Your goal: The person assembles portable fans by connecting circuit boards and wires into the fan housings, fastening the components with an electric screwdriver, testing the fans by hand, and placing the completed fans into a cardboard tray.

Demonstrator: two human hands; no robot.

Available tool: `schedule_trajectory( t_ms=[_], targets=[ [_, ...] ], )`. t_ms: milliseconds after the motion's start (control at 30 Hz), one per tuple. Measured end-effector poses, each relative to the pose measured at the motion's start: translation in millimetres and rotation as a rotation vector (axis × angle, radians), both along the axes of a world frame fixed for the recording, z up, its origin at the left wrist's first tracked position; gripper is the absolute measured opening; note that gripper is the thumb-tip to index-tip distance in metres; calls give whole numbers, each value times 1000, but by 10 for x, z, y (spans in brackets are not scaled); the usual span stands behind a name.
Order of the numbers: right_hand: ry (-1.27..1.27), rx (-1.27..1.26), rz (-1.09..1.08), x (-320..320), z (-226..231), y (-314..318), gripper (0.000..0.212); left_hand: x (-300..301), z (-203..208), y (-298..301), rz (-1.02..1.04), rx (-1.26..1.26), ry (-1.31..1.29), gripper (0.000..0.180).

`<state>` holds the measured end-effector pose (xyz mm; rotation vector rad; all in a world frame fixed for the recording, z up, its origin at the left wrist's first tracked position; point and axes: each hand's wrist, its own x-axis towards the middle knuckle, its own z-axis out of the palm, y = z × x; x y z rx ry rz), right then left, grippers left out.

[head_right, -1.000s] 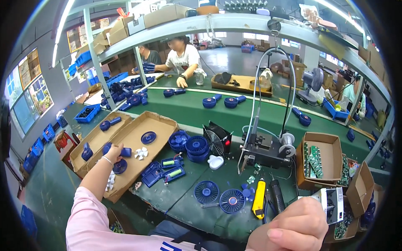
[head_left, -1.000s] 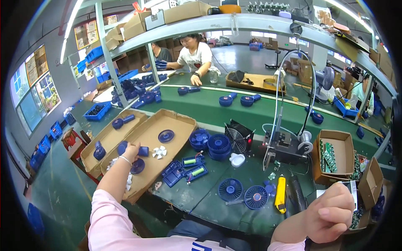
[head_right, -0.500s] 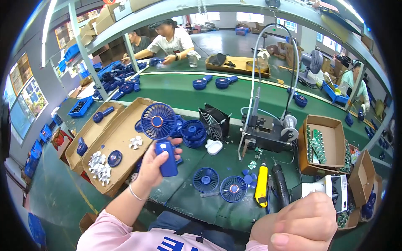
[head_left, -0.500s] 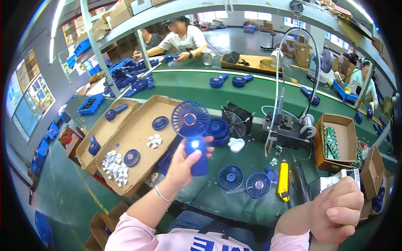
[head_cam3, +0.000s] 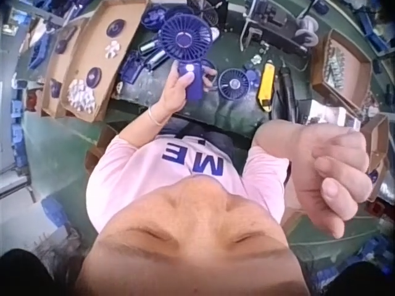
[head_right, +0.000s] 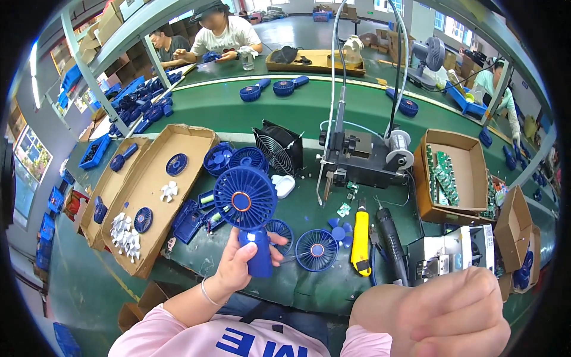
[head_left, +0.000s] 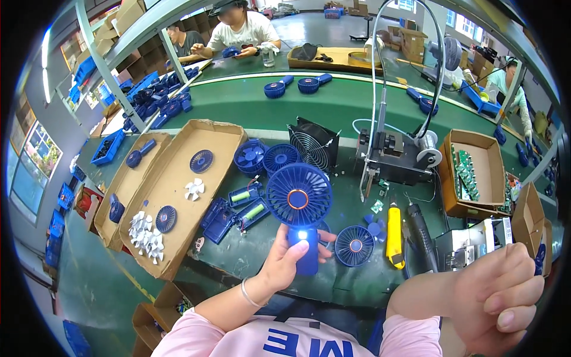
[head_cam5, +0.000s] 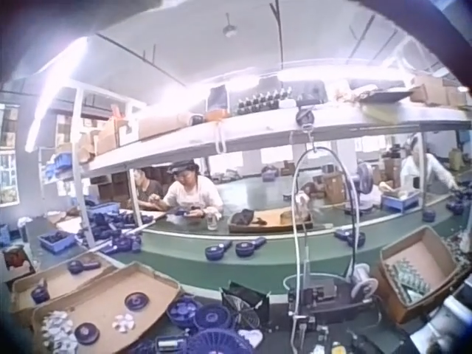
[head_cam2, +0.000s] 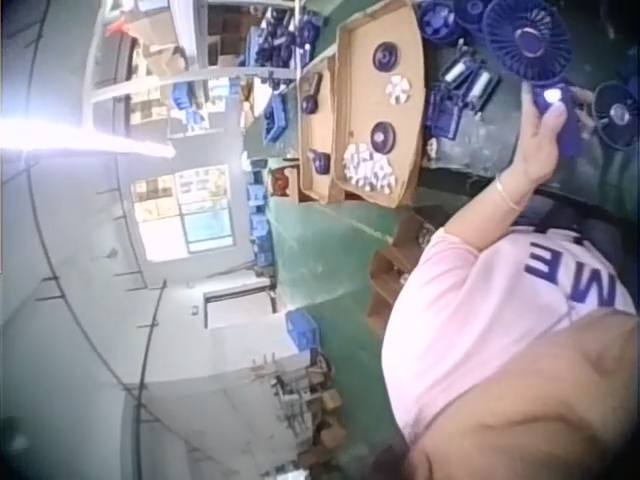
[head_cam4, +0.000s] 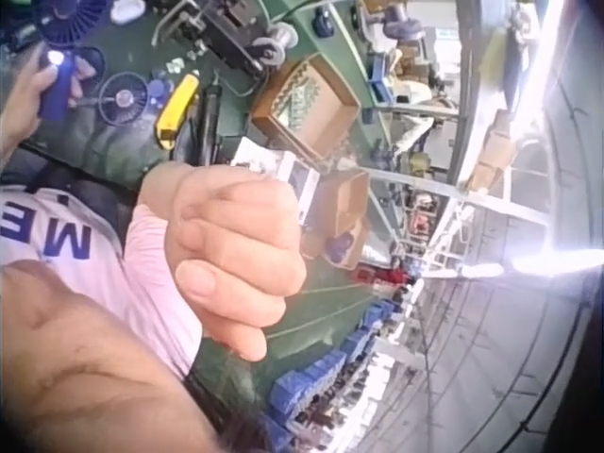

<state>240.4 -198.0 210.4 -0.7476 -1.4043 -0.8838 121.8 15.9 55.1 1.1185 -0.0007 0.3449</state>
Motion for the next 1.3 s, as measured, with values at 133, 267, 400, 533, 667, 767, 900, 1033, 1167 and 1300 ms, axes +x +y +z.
schedule_trajectory(
  t_ms=[133, 267, 400, 533, 667, 767, 900, 1033, 1167, 1300],
  targets=[
    [23, -20, -5, -15, 4, 2, 55, 119, 109, 68, 141, -92, -2, 47],
    [18, -19, 26, -54, -31, -30, 54, 64, 123, 231, 153, -104, 37, 54],
    [-19, -25, 47, -172, -33, -21, 52, -95, 47, 110, 112, -135, 78, 63],
    [-45, -83, 3, -252, 6, 4, 50, -354, -110, -101, 16, -474, 155, 52],
    [-78, -117, 98, -272, 2, -3, 57, -460, -278, -127, -182, -634, 95, 44],
    [177, -9, 26, -501, -132, 88, 31, -471, -304, -142, -152, -604, 167, 47],
    [402, -296, -408, -436, -718, 105, 5, -622, -432, -52, -227, -460, 158, 42],
    [1382, -392, 11, -516, -1598, -212, 39, -583, -348, -149, -166, -437, 227, 29],
    [1972, 194, 789, -375, -1982, -1024, 64, -442, -333, -219, -157, -212, 384, 26],
    [1978, 494, 1280, -343, -1948, -1034, 63, -397, -338, -259, -126, -130, 383, 25]
  ],
)
